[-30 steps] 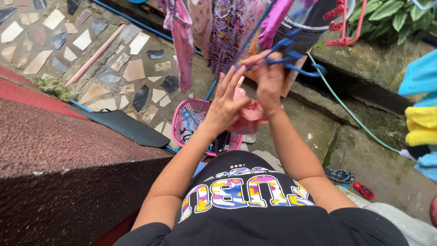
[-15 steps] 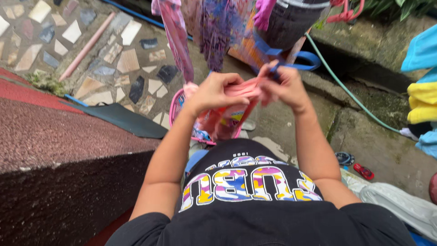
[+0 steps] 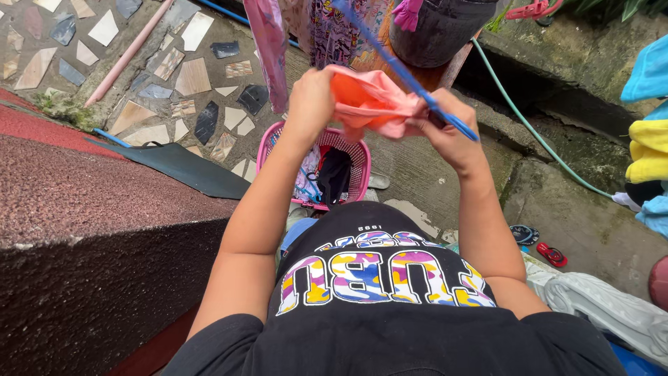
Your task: The person hangs clothes on a drying rack by taking them from a basket and securing them with clips or hangers. The person also sorts through laundry in a basket and handles a variety of small garments.
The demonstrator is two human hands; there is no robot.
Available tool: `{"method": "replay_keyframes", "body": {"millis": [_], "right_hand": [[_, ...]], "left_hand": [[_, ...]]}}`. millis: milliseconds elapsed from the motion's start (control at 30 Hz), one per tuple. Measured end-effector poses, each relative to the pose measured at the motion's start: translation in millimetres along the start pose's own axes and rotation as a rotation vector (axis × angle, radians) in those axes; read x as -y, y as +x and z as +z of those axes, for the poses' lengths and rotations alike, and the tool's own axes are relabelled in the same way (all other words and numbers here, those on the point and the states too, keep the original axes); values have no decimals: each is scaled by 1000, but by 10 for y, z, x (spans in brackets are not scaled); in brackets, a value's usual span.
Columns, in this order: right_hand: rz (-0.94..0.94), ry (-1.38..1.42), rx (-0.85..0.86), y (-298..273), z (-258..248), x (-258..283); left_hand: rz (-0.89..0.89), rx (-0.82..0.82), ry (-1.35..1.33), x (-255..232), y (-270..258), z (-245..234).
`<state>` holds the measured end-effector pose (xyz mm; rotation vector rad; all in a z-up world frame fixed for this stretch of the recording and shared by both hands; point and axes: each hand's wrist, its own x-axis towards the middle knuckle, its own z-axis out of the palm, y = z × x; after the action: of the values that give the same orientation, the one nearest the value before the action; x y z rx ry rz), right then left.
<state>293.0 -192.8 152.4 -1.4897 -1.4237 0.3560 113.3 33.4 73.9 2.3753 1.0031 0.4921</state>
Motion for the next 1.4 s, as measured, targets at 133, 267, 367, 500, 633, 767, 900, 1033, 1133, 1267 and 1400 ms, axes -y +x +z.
{"method": "replay_keyframes", "body": {"millis": [133,267,367,500,633,767,900,1033,1133,1267,1400], "right_hand": [[322,18,112,-89,-16,-94],[201,-4,105,-127,-89,-197],[282,9,130,-136,-194,-204],[351,-23,132,-105,-321,-165],[271,-344,102,-9,-466,-50],[142,-510,167,255,-307,79],[387,-290,165,531,-186,186],[-416,-782,-203,386,-63,49],[-599,-831,-27,180,123,-209],[-425,-829,148,-44,449,-389],[-545,-834,297,-121,554,-523]], "left_hand": [[174,-149,-16,-188,141,6],[340,-72,-74,-345,287,-143],[391,-23,2,-326,484,-162],[401,-91,100,-249,591,-167],[472,-108,91,-233,695,-368],[634,-14,96,-534,551,-382],[878,-38,23,-771,411,-373],[716,115,-110,-759,465,-430],[664,42,-105,-810,508,-475],[707,-55,-152,-854,512,-553],[687,-39,-7,-891,525,-510]]}}
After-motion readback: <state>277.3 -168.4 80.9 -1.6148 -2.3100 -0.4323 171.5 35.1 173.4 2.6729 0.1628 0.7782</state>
